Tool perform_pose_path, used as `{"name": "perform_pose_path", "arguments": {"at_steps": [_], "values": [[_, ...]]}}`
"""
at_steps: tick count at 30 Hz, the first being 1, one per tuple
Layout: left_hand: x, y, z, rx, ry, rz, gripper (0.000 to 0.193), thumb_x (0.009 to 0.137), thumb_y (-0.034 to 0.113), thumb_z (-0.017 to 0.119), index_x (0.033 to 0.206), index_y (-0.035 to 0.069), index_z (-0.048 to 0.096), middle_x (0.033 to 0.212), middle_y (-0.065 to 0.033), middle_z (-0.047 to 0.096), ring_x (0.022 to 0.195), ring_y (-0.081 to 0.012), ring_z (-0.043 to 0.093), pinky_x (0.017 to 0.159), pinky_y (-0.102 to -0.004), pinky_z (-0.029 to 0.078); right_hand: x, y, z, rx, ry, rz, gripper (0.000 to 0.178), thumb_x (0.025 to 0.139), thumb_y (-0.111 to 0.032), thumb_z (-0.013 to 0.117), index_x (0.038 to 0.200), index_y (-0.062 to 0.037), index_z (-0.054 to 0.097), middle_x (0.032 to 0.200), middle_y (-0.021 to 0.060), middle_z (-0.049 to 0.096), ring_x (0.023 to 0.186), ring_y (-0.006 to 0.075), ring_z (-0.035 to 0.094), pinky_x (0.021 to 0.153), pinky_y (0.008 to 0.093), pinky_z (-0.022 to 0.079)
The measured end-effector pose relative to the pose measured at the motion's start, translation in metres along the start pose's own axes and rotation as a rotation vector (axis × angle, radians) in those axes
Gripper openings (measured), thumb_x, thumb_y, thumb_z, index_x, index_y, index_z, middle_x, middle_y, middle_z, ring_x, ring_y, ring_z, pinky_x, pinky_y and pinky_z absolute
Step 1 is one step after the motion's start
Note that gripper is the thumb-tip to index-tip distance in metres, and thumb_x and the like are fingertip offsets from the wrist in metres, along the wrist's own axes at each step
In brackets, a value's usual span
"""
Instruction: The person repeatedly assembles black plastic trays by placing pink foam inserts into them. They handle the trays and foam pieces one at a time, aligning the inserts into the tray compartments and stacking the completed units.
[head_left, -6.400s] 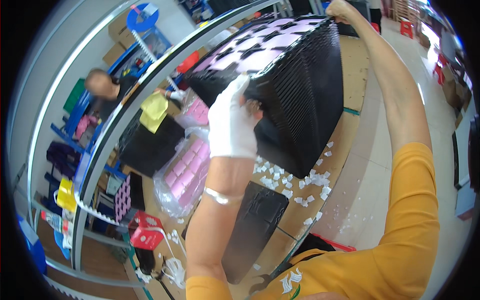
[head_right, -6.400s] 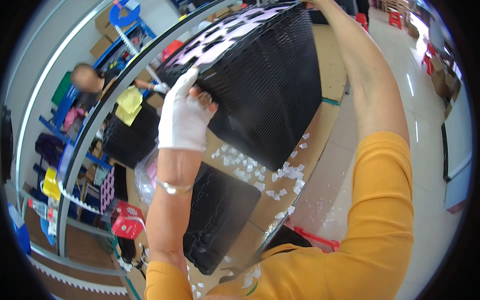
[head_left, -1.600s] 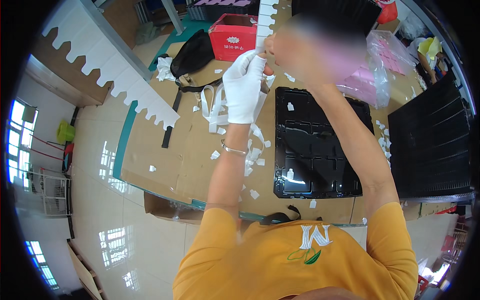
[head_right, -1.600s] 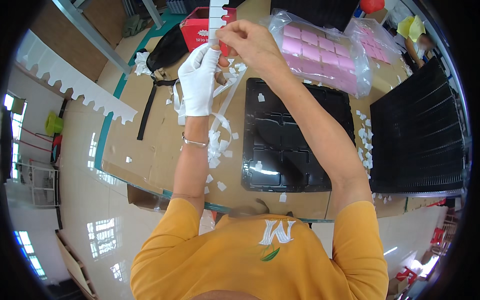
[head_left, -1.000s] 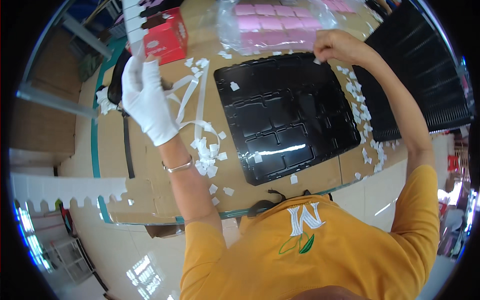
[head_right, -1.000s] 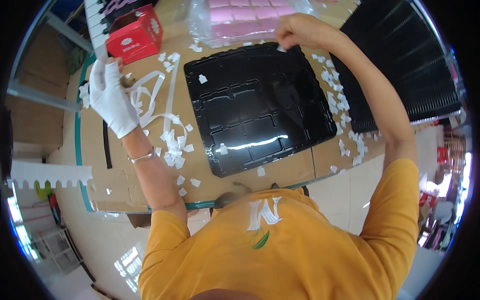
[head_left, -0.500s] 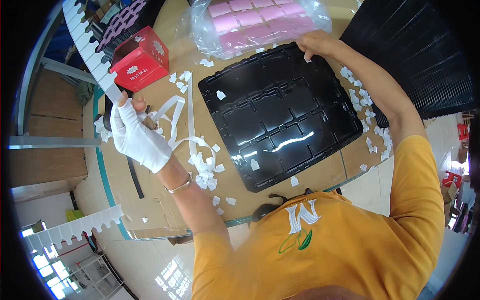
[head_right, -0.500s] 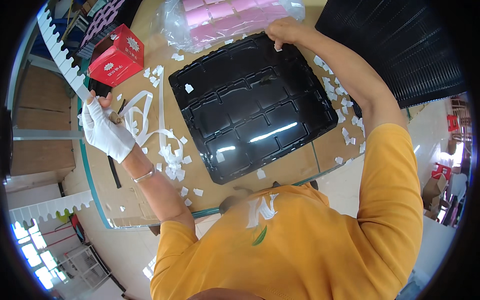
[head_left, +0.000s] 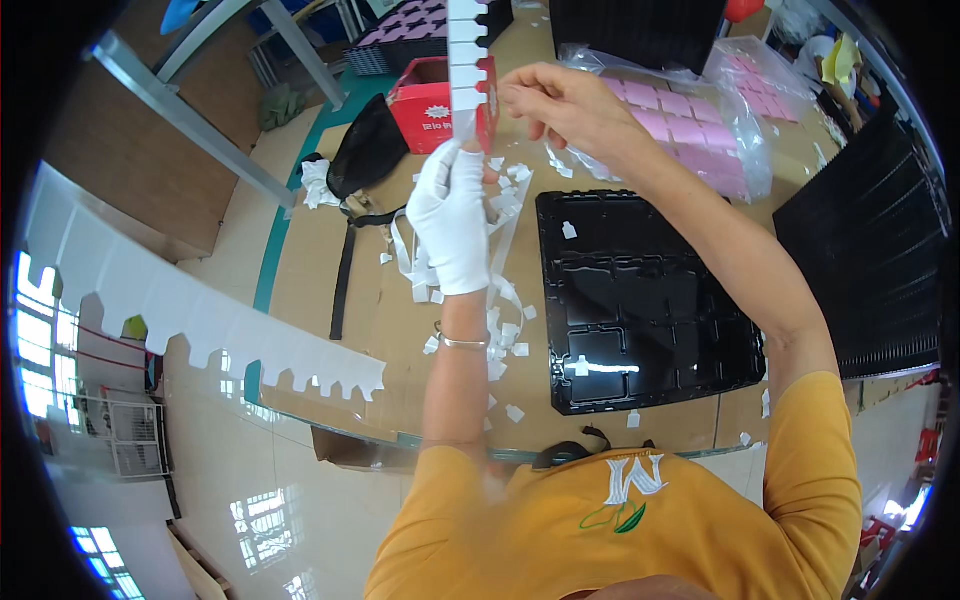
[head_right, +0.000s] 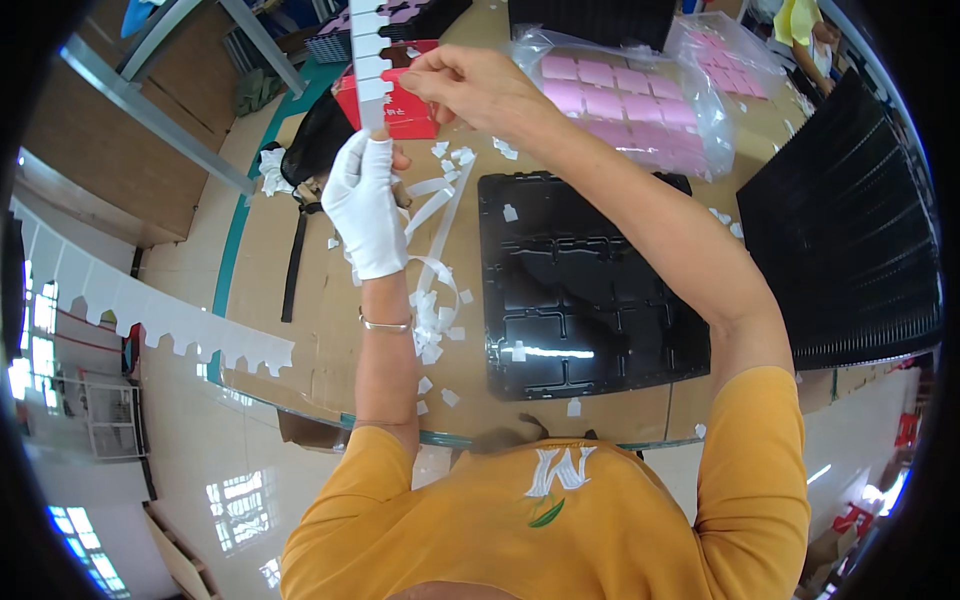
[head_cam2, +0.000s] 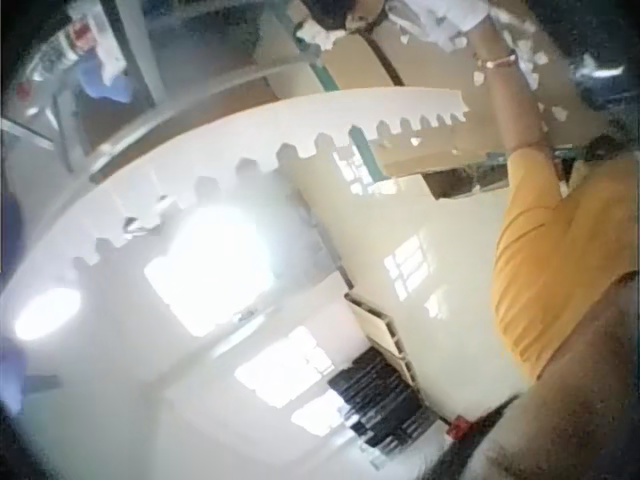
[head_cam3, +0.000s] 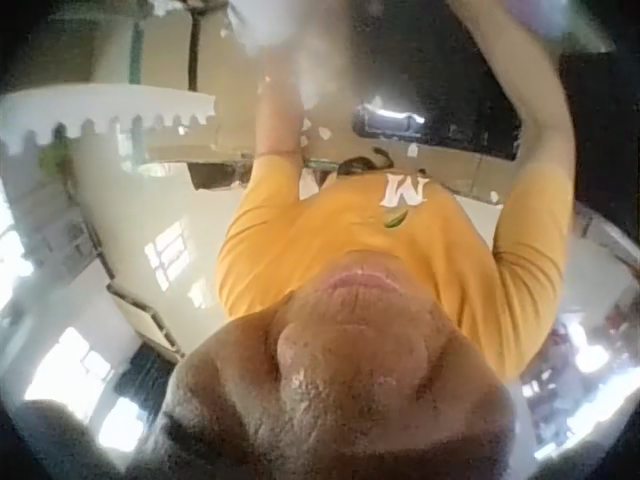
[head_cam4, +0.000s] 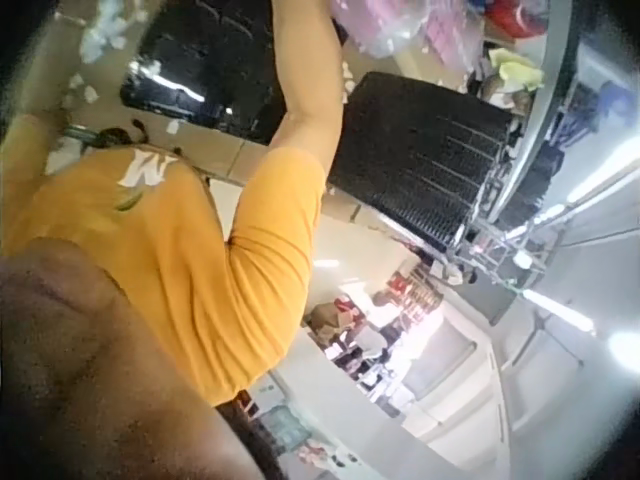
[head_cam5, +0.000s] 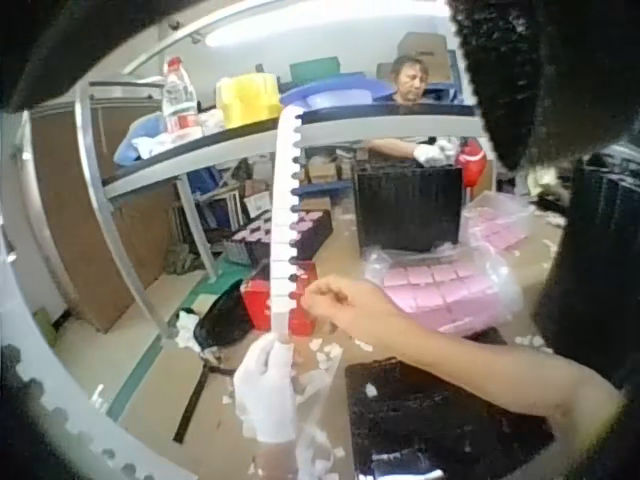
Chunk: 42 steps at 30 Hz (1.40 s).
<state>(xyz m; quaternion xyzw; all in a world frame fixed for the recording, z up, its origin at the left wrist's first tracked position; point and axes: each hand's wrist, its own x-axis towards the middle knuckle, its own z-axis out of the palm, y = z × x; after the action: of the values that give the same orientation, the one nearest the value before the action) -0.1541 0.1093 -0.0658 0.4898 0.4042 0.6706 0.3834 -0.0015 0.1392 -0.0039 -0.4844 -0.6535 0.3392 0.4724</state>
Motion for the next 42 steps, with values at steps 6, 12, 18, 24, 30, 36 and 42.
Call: {"name": "perform_pose_path", "arguments": {"at_steps": [6,12,18,24,30,36,42], "values": [[0.004,-0.007,-0.003,0.060,0.054,0.070,0.014,0.091,0.013,0.067,0.100,0.002,0.068,0.074,-0.0008,0.063,0.066,-0.0079,0.056,0.057,-0.0250,0.042,0.003,-0.021,0.020,-0.033,0.023,0.047,0.024,0.087,-0.027,0.070,0.085,-0.0032,0.068,0.069,0.0016,0.062,0.060,0.0086,0.058,0.060,0.0253,0.045],[0.021,-0.020,-0.014,0.716,0.187,0.865,0.015,0.083,0.003,0.068,0.098,0.003,0.068,0.083,-0.0121,0.067,0.074,-0.0299,0.062,0.067,-0.0380,0.050,-0.017,-0.043,0.004,0.122,-0.051,0.197,0.021,0.088,-0.025,0.070,0.089,-0.0043,0.069,0.071,-0.0017,0.061,0.058,0.0018,0.050,0.049,0.0181,0.036],[0.030,-0.017,-0.030,0.696,0.180,0.777,0.030,0.088,0.019,0.070,0.109,-0.002,0.064,0.106,-0.0160,0.065,0.091,-0.0285,0.063,0.082,-0.0376,0.050,-0.093,-0.021,-0.090,-0.179,0.000,0.032,0.015,0.092,-0.020,0.064,0.092,-0.0055,0.066,0.075,-0.0038,0.058,0.064,0.0019,0.051,0.055,0.0176,0.038],[0.011,0.017,-0.016,0.518,0.220,0.761,0.029,0.092,0.014,0.067,0.112,-0.006,0.062,0.107,-0.0121,0.065,0.095,-0.0193,0.063,0.085,-0.0317,0.050,-0.246,0.036,-0.210,-1.108,-0.292,-0.020,0.008,0.084,-0.012,0.068,0.081,-0.0059,0.063,0.083,0.0033,0.054,0.085,0.0200,0.057,0.072,0.0299,0.046],[-0.036,0.033,0.011,0.551,-0.038,0.647,0.027,0.094,0.011,0.062,0.117,-0.004,0.062,0.114,-0.0085,0.066,0.099,-0.0148,0.060,0.091,-0.0285,0.047,-0.299,0.081,-0.195,-1.131,-0.426,0.089,0.003,0.074,-0.005,0.068,0.076,-0.0064,0.067,0.089,0.0087,0.055,0.090,0.0247,0.059,0.076,0.0336,0.050],[-0.082,0.031,0.010,0.784,-0.363,0.889,0.026,0.090,0.001,0.060,0.116,-0.002,0.063,0.110,-0.0110,0.066,0.097,-0.0230,0.061,0.092,-0.0328,0.045,-0.321,0.139,-0.190,-1.108,-0.261,0.046,0.014,0.070,-0.006,0.072,0.077,-0.0012,0.060,0.087,0.0090,0.056,0.086,0.0273,0.058,0.076,0.0387,0.049],[-0.138,-0.001,-0.037,1.064,-0.411,0.257,0.025,0.088,-0.001,0.060,0.112,-0.002,0.064,0.109,-0.0121,0.066,0.100,-0.0246,0.062,0.091,-0.0338,0.047,-0.332,0.126,-0.191,-0.944,0.010,0.152,0.019,0.074,-0.009,0.073,0.085,-0.0019,0.060,0.087,0.0090,0.055,0.085,0.0282,0.059,0.075,0.0392,0.049]]}}
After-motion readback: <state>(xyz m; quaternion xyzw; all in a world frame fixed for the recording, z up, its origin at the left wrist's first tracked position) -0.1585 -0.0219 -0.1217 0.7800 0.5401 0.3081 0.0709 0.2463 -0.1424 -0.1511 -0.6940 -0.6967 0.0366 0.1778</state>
